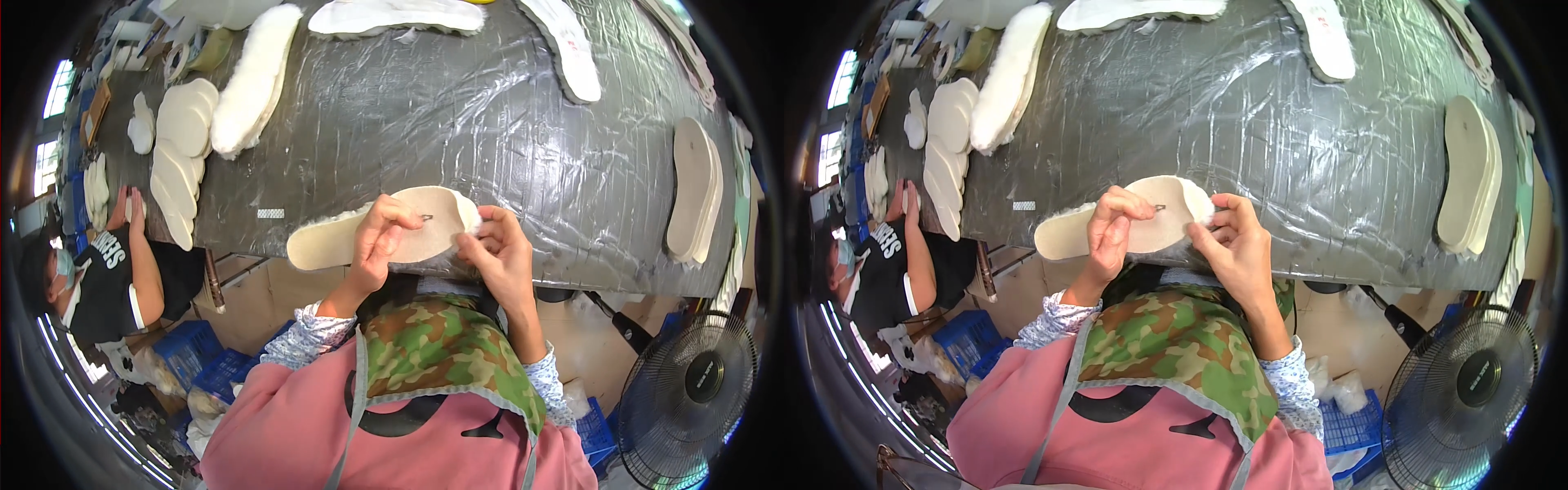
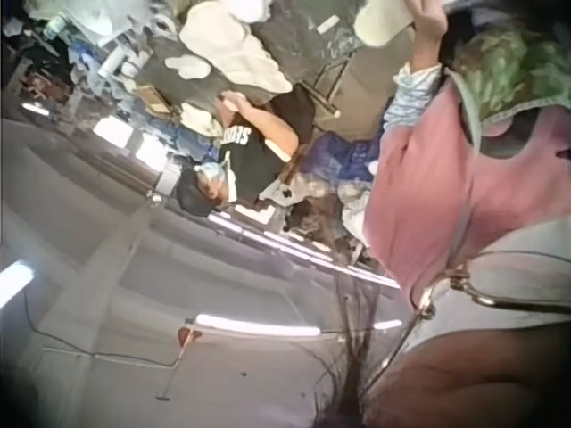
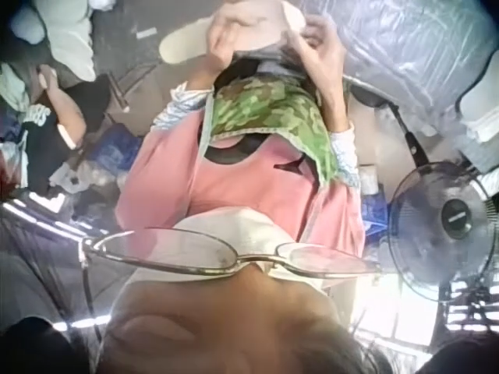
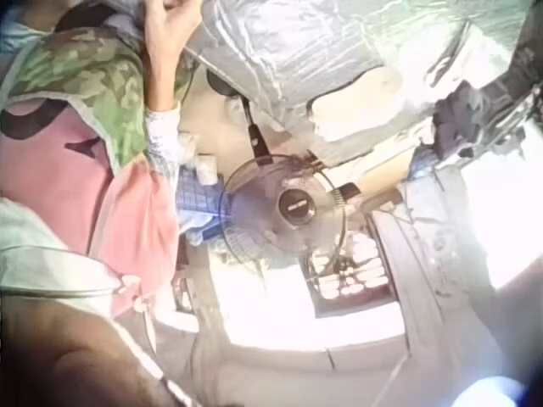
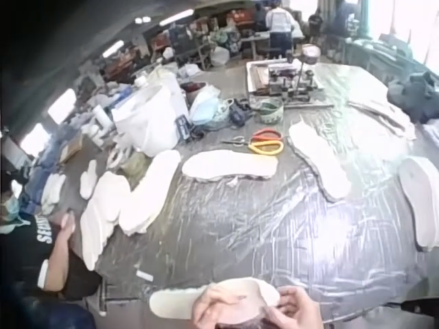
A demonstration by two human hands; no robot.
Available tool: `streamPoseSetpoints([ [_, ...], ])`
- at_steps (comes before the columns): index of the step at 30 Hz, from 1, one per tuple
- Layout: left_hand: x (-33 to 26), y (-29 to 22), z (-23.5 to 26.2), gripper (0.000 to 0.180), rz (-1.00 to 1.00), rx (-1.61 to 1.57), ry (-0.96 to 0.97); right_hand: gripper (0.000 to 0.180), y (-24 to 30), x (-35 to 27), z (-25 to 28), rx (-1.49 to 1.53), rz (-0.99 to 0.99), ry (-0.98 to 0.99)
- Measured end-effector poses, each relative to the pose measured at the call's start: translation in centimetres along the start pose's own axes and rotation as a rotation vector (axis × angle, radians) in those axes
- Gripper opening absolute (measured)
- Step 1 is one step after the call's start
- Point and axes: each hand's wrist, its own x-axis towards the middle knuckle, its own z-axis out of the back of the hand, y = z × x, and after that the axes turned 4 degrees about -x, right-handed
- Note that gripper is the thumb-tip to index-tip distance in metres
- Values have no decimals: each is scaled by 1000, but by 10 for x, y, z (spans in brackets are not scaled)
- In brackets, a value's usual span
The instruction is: Cutting and assembling shoe insole components using scissors.
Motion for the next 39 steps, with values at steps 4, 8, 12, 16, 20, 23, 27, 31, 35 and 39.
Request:
streamPoseSetpoints([
  [4,0,1,-2,13,-5,-55,-16,28,6,1,12,198,-141,-59],
  [8,3,-1,-5,12,1,33,-6,19,8,6,9,119,-121,-45],
  [12,14,-27,-8,19,-66,430,-62,18,2,14,4,-48,-15,-32],
  [16,44,-28,-16,30,-124,881,-48,19,13,20,9,-255,166,-56],
  [20,38,-14,-11,29,-72,868,85,18,18,40,10,-249,240,63],
  [23,36,-11,-12,27,-42,801,81,17,14,53,7,-445,369,149],
  [27,38,-13,-15,22,6,769,150,19,9,56,-7,-496,395,80],
  [31,46,-14,-23,20,17,775,156,17,6,53,-8,-400,398,53],
  [35,43,-9,-24,19,52,796,139,14,7,34,5,-139,97,30],
  [39,44,-10,-22,19,55,786,137,23,4,15,8,28,-4,-7],
])
